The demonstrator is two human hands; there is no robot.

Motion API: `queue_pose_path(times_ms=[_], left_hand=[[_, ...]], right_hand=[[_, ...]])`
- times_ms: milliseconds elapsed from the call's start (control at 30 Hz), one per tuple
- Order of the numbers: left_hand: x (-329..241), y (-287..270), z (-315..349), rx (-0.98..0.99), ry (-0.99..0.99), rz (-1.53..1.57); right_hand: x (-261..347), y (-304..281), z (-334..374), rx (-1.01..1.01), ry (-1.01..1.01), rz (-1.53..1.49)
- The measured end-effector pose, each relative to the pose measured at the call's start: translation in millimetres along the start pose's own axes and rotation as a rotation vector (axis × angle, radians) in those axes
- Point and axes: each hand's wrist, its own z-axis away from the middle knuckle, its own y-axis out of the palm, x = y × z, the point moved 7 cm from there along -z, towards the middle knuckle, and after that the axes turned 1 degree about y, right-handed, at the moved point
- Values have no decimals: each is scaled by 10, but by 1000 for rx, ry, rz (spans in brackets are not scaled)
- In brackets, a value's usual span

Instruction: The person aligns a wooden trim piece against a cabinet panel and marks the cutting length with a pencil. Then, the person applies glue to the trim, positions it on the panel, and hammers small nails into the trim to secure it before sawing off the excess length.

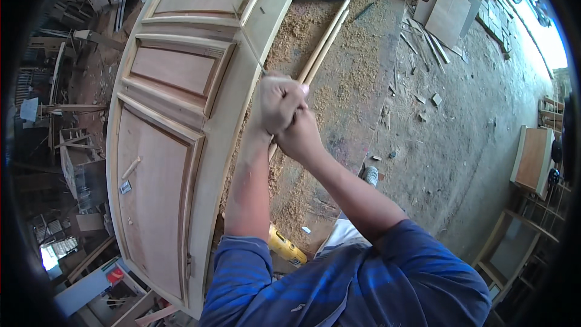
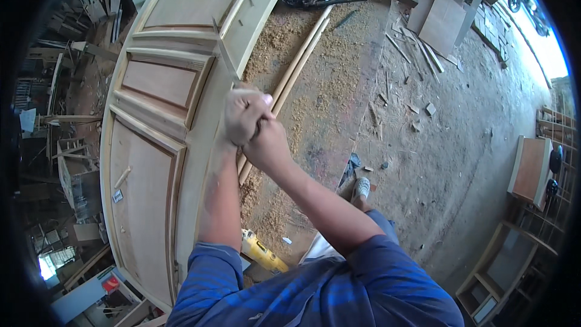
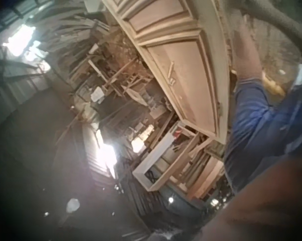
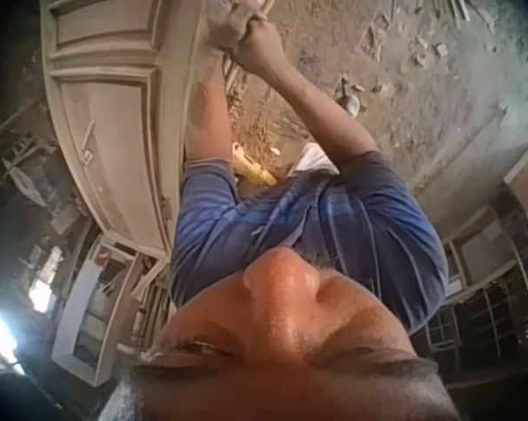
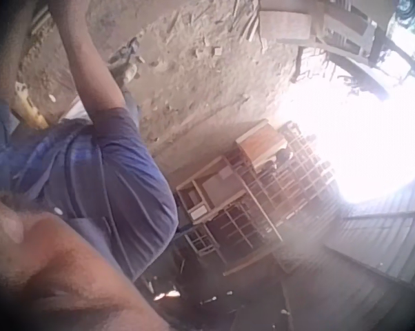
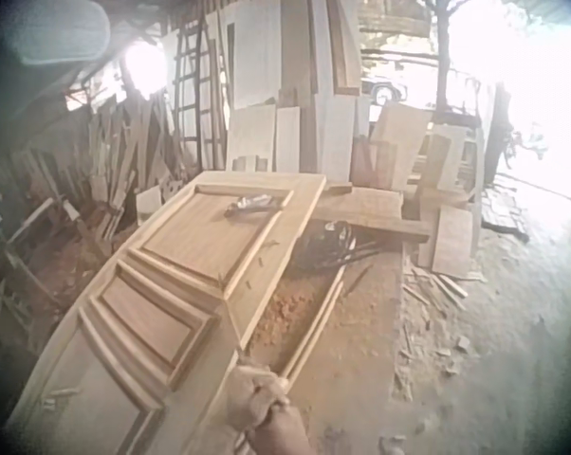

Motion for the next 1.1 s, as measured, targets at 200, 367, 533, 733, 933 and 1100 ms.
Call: queue_pose_path(times_ms=[200, 367, 533, 733, 933, 1100], left_hand=[[-129, 169, 622, 7, 183, -135], [-79, -78, 227, -9, -35, 42], [-31, -15, 295, -67, -83, 111], [-85, 96, 509, -32, 4, 43], [-106, 38, 440, -43, -111, 102], [-299, 290, 635, 25, 72, -27]], right_hand=[[23, 43, 805, -245, -361, -68], [211, 45, 235, -224, -268, 53], [28, 139, 293, -208, -235, 103], [134, -28, 718, -372, -368, -19], [144, 38, 575, -408, -353, 56], [-47, -3, 885, -216, -269, 30]])
